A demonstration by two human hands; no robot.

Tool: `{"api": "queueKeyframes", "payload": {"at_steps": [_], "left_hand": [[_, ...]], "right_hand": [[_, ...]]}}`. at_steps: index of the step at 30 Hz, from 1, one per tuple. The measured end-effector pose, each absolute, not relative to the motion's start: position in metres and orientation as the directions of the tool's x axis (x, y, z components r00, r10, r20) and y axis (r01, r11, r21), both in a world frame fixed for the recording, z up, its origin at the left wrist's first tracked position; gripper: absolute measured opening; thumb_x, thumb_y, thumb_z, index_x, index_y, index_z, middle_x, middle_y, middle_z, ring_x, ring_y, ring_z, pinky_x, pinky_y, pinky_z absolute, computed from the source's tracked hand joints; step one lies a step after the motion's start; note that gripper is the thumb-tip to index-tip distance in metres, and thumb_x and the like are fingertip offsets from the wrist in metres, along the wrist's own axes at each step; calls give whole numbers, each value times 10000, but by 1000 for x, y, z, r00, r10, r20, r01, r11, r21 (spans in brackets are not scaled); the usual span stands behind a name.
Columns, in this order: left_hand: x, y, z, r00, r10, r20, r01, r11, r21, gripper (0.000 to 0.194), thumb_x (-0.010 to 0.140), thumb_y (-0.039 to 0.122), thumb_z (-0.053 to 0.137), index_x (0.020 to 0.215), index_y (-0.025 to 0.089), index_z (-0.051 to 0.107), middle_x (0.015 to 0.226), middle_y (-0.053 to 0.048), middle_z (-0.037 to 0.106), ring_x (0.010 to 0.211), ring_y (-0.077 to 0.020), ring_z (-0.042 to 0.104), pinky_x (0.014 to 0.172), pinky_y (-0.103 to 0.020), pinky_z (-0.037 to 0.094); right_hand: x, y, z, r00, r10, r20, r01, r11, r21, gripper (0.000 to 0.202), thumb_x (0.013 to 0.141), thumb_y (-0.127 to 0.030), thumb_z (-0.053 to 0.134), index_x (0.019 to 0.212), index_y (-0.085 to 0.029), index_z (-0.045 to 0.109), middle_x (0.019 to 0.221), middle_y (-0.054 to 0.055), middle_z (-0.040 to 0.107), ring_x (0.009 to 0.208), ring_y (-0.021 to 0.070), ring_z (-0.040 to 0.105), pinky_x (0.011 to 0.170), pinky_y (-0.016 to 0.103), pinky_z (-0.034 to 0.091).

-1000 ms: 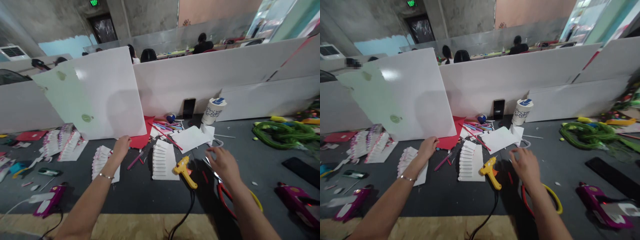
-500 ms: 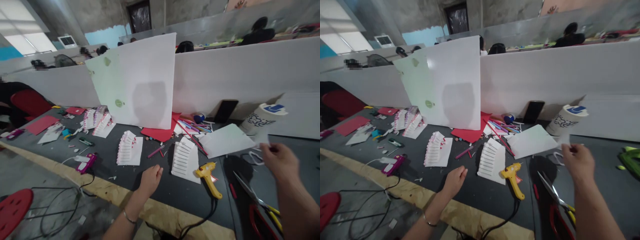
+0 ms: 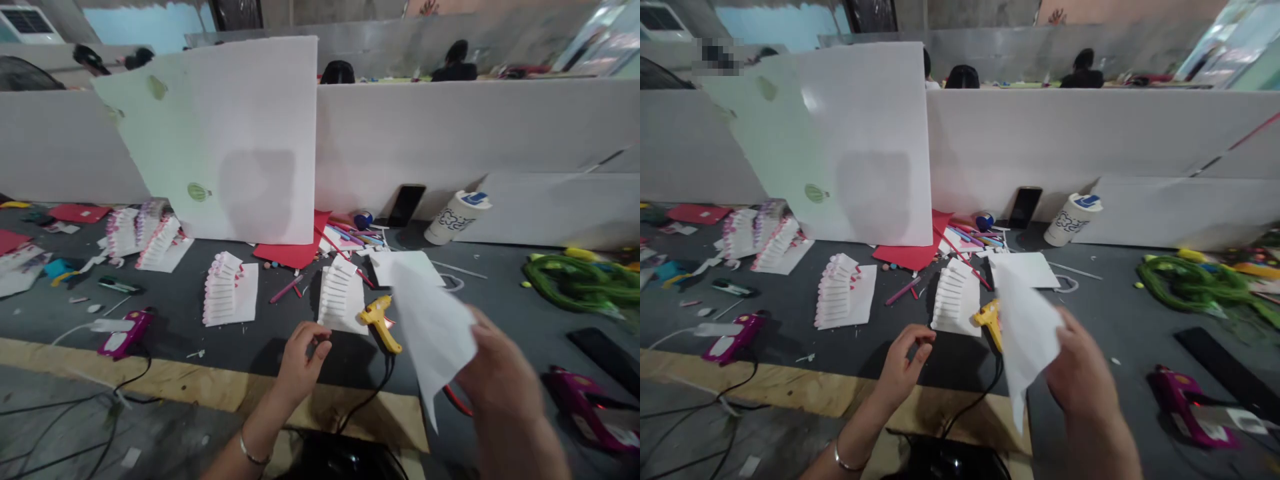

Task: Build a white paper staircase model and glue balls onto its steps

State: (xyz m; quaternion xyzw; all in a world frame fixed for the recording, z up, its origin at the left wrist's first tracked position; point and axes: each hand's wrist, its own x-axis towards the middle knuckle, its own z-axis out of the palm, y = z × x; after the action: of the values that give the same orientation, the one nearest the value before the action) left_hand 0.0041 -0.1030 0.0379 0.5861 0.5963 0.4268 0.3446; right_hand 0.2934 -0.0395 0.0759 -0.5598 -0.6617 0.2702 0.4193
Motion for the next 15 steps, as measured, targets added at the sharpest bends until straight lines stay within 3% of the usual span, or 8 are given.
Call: {"api": "queueKeyframes", "payload": {"at_steps": [1, 2, 4, 7, 9, 11, 13, 15], "left_hand": [[8, -103, 40, -91, 993, 81, 314, -48, 948, 452, 895, 573, 490, 1077, 192, 651, 1088, -124, 675, 924, -212, 622, 868, -345, 483], [12, -103, 41, -92, 994, 51, 217, -30, 976, 548, 871, 618, 504, 1192, 187, 607, 1204, -144, 645, 1002, -223, 621, 914, -355, 480], [19, -104, 43, -38, 997, -62, 19, 63, 998, 705, 817, 704, 520, 1288, 182, 559, 1297, -154, 616, 1124, -244, 601, 983, -367, 464], [26, -107, 44, 94, 958, -271, -182, 284, 941, 782, 689, 752, 632, 1206, 166, 635, 1193, -136, 690, 1122, -266, 616, 960, -368, 486], [29, -111, 44, 103, 917, -385, -244, 398, 884, 770, 586, 698, 753, 1111, 139, 681, 1058, -131, 737, 1007, -266, 660, 875, -358, 520], [30, -113, 43, 32, 892, -451, -287, 440, 851, 730, 529, 629, 819, 1039, 122, 695, 907, -113, 756, 865, -246, 682, 774, -337, 534], [31, -114, 41, -60, 887, -457, -299, 421, 856, 674, 537, 594, 824, 1010, 130, 695, 821, -87, 752, 781, -227, 678, 700, -317, 531], [30, -114, 39, -100, 897, -430, -259, 394, 882, 604, 559, 567, 815, 965, 135, 702, 805, -80, 749, 741, -217, 669, 654, -300, 521]], "right_hand": [[277, -51, 73, -16, 996, 88, 289, 88, -953, 564, 901, -550, 312, 1218, -221, 643, 932, 178, 750, 718, 341, 702, 611, 494, 510], [261, -61, 69, -47, 998, -51, 111, -45, -993, 553, 881, -545, 342, 1166, -208, 674, 882, 156, 757, 724, 342, 707, 635, 490, 518], [238, -74, 62, -122, 966, -229, -102, -241, -965, 526, 847, -524, 400, 1099, -185, 715, 806, 118, 759, 769, 334, 713, 704, 466, 529], [224, -84, 53, -207, 910, -359, -308, -409, -859, 433, 786, -494, 508, 997, -201, 748, 779, 82, 760, 807, 329, 712, 759, 448, 529], [223, -87, 50, -236, 880, -412, -381, -474, -794, 407, 789, -522, 538, 912, -205, 762, 764, 81, 758, 838, 331, 709, 774, 448, 527], [225, -91, 48, -247, 871, -424, -389, -490, -780, 524, 814, -638, 497, 865, -193, 768, 753, 98, 754, 872, 338, 701, 769, 452, 528], [225, -96, 45, -213, 904, -371, -389, -427, -816, 685, 795, -779, 437, 932, -193, 765, 820, 99, 761, 895, 331, 696, 764, 448, 531], [226, -101, 38, -181, 934, -309, -332, -354, -874, 661, 734, -776, 566, 993, -198, 753, 876, 82, 765, 872, 308, 693, 756, 416, 533]]}}
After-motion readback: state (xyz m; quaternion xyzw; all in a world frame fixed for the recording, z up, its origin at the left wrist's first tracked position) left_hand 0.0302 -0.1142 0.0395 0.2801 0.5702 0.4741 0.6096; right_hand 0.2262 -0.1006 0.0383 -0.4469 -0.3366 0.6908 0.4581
